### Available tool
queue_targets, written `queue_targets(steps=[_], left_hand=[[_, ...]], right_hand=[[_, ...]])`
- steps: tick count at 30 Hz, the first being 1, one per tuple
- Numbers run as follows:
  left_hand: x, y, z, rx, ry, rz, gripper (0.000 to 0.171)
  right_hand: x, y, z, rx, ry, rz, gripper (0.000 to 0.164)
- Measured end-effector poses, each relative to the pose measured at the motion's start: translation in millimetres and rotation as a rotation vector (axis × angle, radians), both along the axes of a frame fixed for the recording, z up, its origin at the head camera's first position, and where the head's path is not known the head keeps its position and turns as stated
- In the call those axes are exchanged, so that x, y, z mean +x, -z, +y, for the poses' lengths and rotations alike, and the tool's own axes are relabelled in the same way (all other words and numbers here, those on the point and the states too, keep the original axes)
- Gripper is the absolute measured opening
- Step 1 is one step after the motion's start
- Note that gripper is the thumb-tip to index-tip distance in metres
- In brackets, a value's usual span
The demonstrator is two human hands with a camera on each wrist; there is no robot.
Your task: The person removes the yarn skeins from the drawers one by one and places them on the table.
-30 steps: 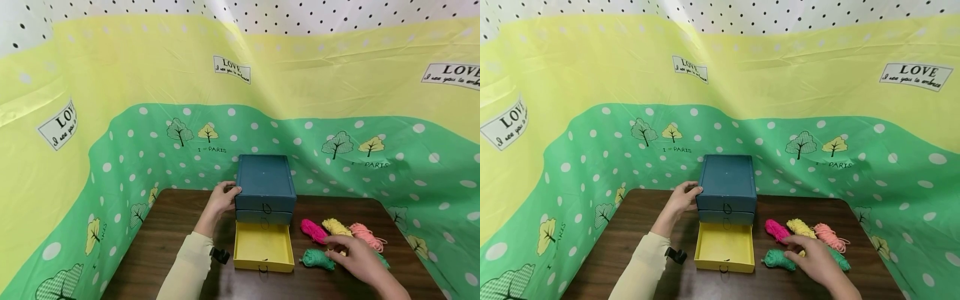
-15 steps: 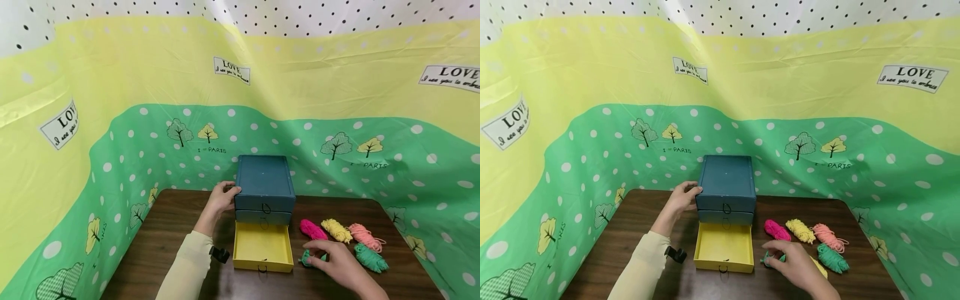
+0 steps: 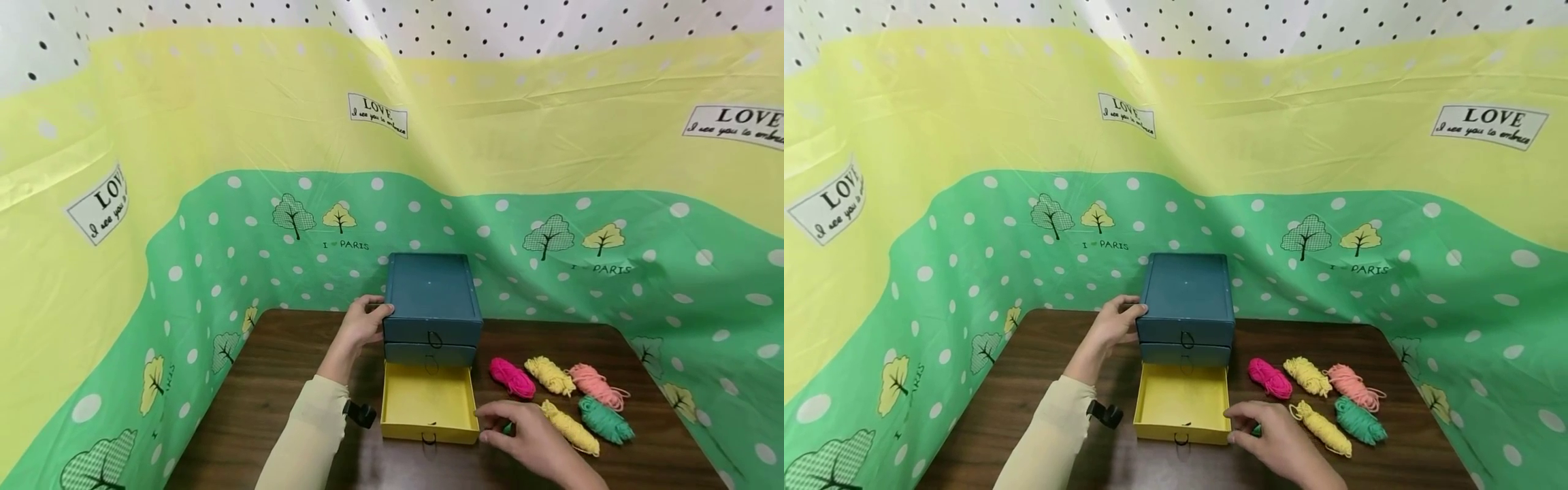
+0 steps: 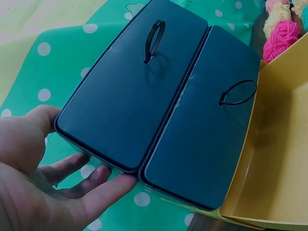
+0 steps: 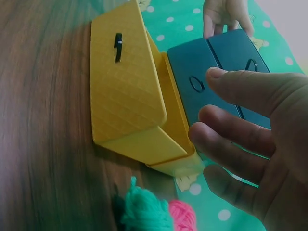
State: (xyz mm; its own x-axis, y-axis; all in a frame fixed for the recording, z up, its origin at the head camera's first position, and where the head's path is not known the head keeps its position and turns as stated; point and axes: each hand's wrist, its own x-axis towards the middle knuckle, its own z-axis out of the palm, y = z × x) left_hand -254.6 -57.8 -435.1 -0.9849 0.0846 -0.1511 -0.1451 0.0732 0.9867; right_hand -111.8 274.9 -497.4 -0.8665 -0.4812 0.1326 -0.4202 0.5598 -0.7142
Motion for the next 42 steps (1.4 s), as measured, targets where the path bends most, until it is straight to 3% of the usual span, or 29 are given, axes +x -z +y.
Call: queue_targets(steps=[8,17,23,36,42], left_hand=[[0.5,-3.0,0.2,-0.001,-0.003,-0.009,0.05],[-1.0,3.7,1.3,0.031,0.002,0.007,0.053],[-0.8,-0.4,0.0,0.014,0.001,0.009,0.053],[0.3,-1.7,-1.2,0.006,0.017,0.027,0.054],[-1.2,1.7,-1.9,0.012,0.018,0.026,0.057]], right_hand=[[4.3,4.9,-11.4,-0.039,-0.028,-0.036,0.028],[4.8,12.6,-26.5,-0.079,-0.089,-0.133,0.033],[2.5,15.2,-35.8,-0.073,-0.118,-0.194,0.033],[-0.2,42.4,-45.7,-0.11,-0.235,-0.277,0.036],[1.2,49.6,-53.2,-0.088,-0.244,-0.305,0.039]])
